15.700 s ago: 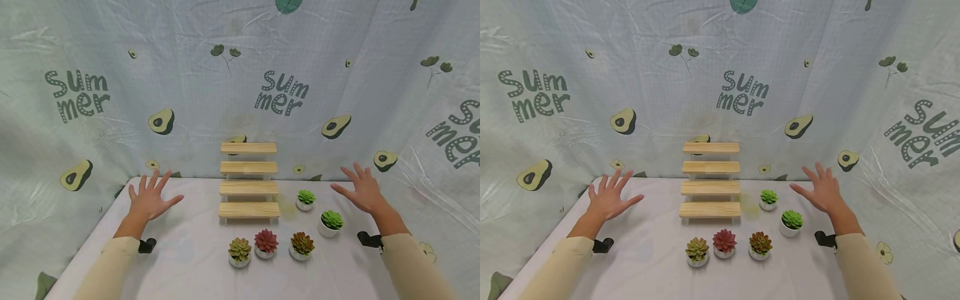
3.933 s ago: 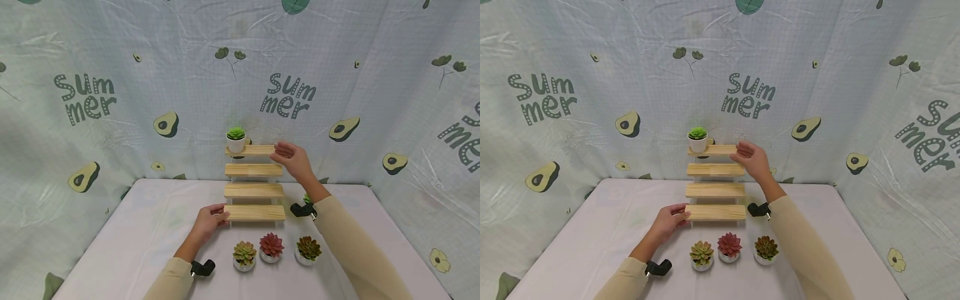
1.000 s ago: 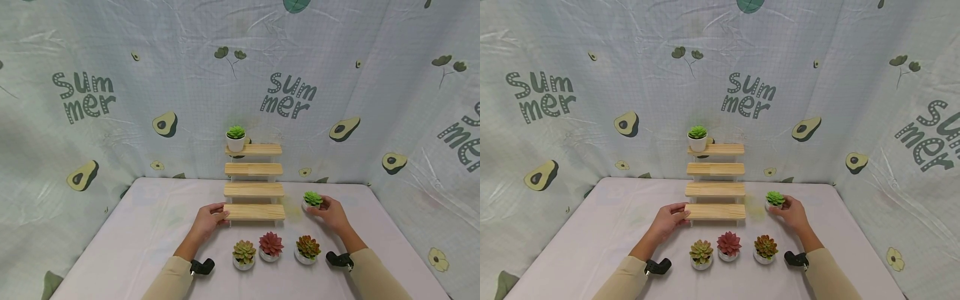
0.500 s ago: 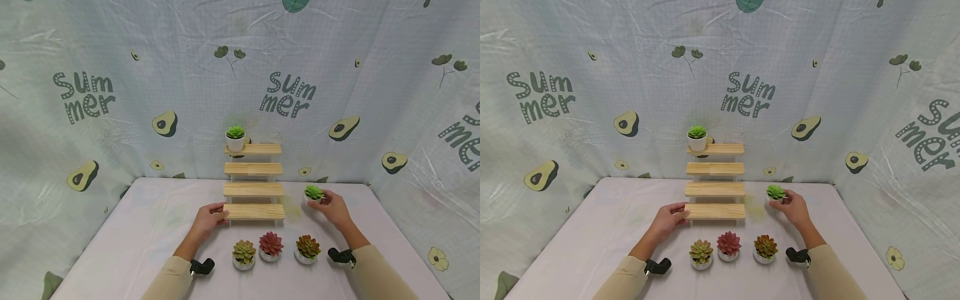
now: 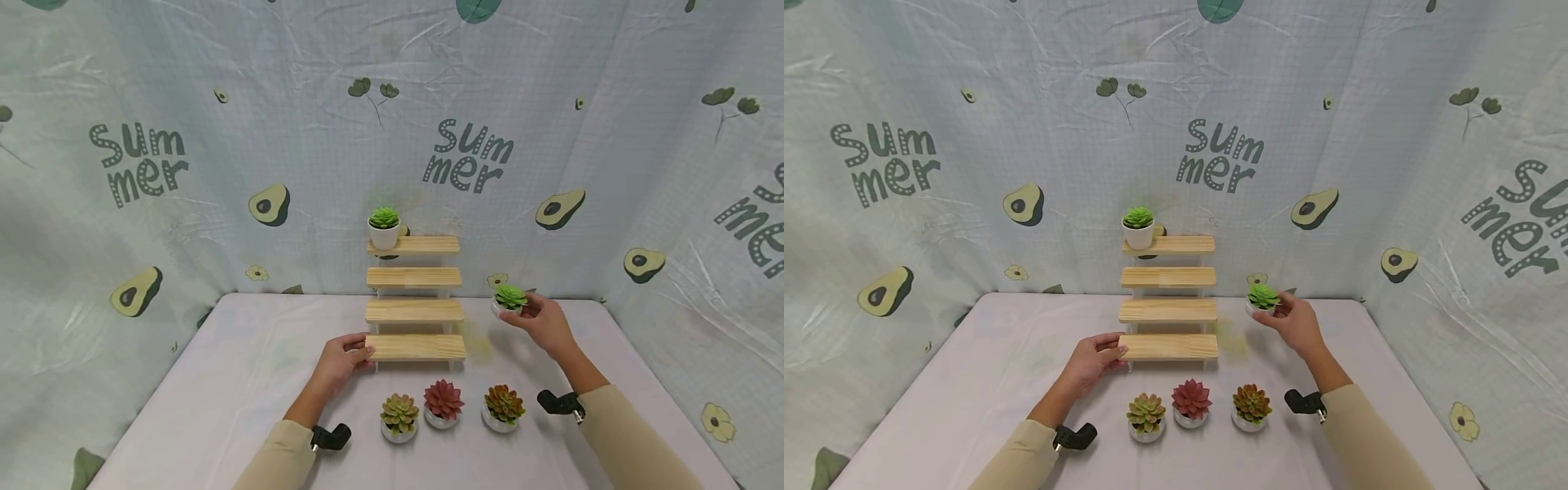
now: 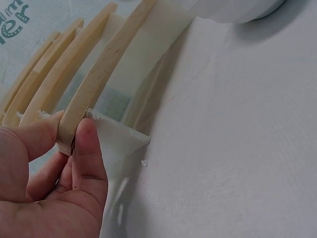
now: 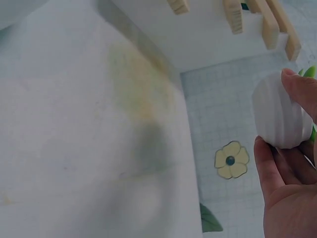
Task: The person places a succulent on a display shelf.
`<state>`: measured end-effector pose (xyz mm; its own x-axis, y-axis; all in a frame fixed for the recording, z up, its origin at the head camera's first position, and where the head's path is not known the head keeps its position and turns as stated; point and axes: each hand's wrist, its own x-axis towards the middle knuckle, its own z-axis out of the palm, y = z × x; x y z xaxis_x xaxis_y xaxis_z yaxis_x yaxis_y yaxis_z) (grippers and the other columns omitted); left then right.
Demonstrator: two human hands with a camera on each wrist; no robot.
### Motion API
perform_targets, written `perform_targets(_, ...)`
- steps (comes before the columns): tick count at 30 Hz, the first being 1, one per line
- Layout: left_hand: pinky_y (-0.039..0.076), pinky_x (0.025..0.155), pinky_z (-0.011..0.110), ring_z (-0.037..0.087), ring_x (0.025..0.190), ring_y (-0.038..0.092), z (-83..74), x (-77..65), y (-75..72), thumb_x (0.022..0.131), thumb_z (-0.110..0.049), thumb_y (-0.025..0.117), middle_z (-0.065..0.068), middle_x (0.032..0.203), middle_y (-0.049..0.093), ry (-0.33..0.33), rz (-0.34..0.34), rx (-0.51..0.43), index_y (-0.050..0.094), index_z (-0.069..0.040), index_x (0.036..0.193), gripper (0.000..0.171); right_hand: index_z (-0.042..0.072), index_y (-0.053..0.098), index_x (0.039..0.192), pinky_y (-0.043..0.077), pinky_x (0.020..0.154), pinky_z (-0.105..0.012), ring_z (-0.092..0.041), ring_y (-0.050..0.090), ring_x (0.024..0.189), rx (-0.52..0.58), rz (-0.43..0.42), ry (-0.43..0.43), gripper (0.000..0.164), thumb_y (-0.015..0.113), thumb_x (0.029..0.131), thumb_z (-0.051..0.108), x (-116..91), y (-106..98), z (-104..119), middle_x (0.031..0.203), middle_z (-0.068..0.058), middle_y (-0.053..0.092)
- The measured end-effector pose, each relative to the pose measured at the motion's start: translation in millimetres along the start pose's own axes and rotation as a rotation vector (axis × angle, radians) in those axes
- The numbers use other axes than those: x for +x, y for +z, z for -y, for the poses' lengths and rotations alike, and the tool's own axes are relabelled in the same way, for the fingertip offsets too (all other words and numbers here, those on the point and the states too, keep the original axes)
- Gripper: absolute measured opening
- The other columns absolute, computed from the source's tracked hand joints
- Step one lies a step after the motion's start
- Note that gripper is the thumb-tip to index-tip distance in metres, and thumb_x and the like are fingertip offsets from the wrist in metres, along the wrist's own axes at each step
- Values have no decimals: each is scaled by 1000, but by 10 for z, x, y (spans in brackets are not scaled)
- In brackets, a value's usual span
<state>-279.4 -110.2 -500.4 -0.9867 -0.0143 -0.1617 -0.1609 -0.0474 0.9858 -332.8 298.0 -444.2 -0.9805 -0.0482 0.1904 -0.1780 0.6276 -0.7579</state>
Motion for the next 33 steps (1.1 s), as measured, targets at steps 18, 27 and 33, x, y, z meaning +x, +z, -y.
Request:
perform_targets(18,64,74,30,15,84,69,1,-25,11,96,0,69,16,112,65,8,3,-5,58,8,137,43,3,58,141,59,83,-17,-25,67,109,104,6,-75,72,83,86,42,229,15,395,130,-21,67)
perform_targets(27,64,76,32,15,84,69,7,-38,19,96,0,69,16,112,63,7,2,-12,58,9,137,44,3,56,145,54,79,-7,-27,67,111,172,-10,-106,71,82,88,37,339,17,595,132,-22,66)
perform_targets(33,64,74,29,16,84,69,7,-33,22,96,0,68,16,111,63,3,0,-14,58,9,137,43,5,58,143,52,79,-6,-26,66,111,185,-19,-121,69,83,87,38,453,5,699,132,-20,67)
